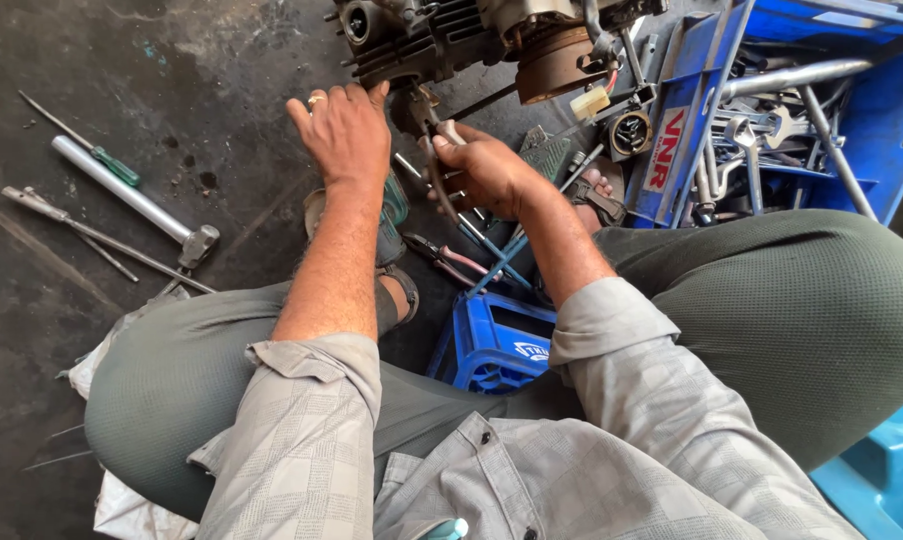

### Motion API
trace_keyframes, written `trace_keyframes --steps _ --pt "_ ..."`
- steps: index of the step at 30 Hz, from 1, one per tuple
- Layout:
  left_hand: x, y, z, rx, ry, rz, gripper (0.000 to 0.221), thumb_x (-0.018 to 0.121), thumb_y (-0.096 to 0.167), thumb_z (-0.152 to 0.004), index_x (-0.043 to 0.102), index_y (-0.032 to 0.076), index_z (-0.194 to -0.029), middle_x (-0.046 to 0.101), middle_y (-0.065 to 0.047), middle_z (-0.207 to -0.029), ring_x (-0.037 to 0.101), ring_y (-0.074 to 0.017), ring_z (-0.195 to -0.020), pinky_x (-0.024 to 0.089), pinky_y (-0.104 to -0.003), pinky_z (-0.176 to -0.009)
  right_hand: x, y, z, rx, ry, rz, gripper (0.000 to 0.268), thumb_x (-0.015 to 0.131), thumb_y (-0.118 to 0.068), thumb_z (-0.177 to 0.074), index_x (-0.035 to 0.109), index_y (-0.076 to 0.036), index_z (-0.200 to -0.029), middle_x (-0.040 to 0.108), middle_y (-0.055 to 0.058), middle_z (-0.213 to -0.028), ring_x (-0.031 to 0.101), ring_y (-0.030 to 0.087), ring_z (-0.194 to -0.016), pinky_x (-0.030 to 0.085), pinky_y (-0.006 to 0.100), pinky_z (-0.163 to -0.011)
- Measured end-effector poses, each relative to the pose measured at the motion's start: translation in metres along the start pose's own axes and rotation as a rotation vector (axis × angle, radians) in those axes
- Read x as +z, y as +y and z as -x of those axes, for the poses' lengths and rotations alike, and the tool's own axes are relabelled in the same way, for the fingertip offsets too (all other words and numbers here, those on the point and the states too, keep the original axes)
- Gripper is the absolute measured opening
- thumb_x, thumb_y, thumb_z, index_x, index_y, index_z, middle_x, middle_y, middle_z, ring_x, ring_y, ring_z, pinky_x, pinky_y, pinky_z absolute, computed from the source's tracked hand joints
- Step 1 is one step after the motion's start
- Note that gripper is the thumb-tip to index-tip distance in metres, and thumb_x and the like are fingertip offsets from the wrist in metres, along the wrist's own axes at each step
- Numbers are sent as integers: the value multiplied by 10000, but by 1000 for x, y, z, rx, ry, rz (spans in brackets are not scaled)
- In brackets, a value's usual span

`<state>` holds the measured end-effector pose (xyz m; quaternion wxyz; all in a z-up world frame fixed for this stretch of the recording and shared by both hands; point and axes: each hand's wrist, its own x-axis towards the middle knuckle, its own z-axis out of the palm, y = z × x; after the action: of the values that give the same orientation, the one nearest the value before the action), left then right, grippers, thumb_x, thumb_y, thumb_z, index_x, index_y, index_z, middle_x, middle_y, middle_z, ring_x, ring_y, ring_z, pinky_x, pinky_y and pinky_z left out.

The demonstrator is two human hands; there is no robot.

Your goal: Repairing and disassembling components of a motorcycle engine on a workshop floor.

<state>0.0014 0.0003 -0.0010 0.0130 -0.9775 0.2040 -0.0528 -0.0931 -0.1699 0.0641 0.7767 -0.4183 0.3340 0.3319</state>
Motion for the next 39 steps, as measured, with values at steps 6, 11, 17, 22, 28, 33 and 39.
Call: trace_keyframes --steps 6,11,17,22,28,33,39 --pt "-6 3 -2 -9 -10 -11 555 498 523 -1078 727 92 -815 694 -55 -757 640 -259 -830 384 -488 -881 0 -8 4 32 51 46 453 466 -363 -1049 438 -151 -1448 620 76 -1011 681 225 -847 612 460 -747" --pt "8 -5 2 -14 -124 54 594 494 568 -1094 717 68 -862 689 -67 -770 626 -244 -798 386 -472 -905 -3 -7 7 6 21 107 454 451 -359 -1053 469 -118 -1437 642 100 -1026 696 226 -869 629 467 -765" --pt "0 -15 0 23 -154 237 551 524 557 -1080 707 76 -886 711 -75 -858 630 -256 -866 365 -469 -898 -11 6 -4 2 -36 74 374 491 -323 -1041 483 -135 -1364 653 98 -1019 680 251 -863 610 481 -759" --pt "-11 -16 2 35 -272 274 474 604 533 -1000 744 81 -974 735 -76 -896 646 -260 -935 345 -484 -924 -14 39 -24 49 -114 81 376 549 -315 -1043 515 -139 -1373 680 65 -1031 683 205 -873 592 432 -731" --pt "-31 -13 -2 -22 -308 300 376 659 457 -994 762 98 -952 750 -85 -942 656 -277 -975 341 -490 -937 -7 28 -12 73 -104 138 404 532 -341 -1029 496 -180 -1398 683 70 -1019 690 212 -869 593 411 -720" --pt "-59 -9 -4 -45 -303 313 380 639 465 -1000 780 118 -937 748 -89 -915 662 -287 -955 352 -481 -939 8 14 19 59 -104 148 419 519 -334 -1019 474 -163 -1399 701 54 -1053 712 208 -920 611 410 -734" --pt "-86 -5 -4 -182 -155 376 390 611 450 -1006 760 113 -879 741 -110 -854 662 -343 -873 417 -502 -854 22 -3 76 -117 52 556 350 553 -350 -1036 543 -113 -1293 683 31 -997 649 134 -854 593 349 -681"
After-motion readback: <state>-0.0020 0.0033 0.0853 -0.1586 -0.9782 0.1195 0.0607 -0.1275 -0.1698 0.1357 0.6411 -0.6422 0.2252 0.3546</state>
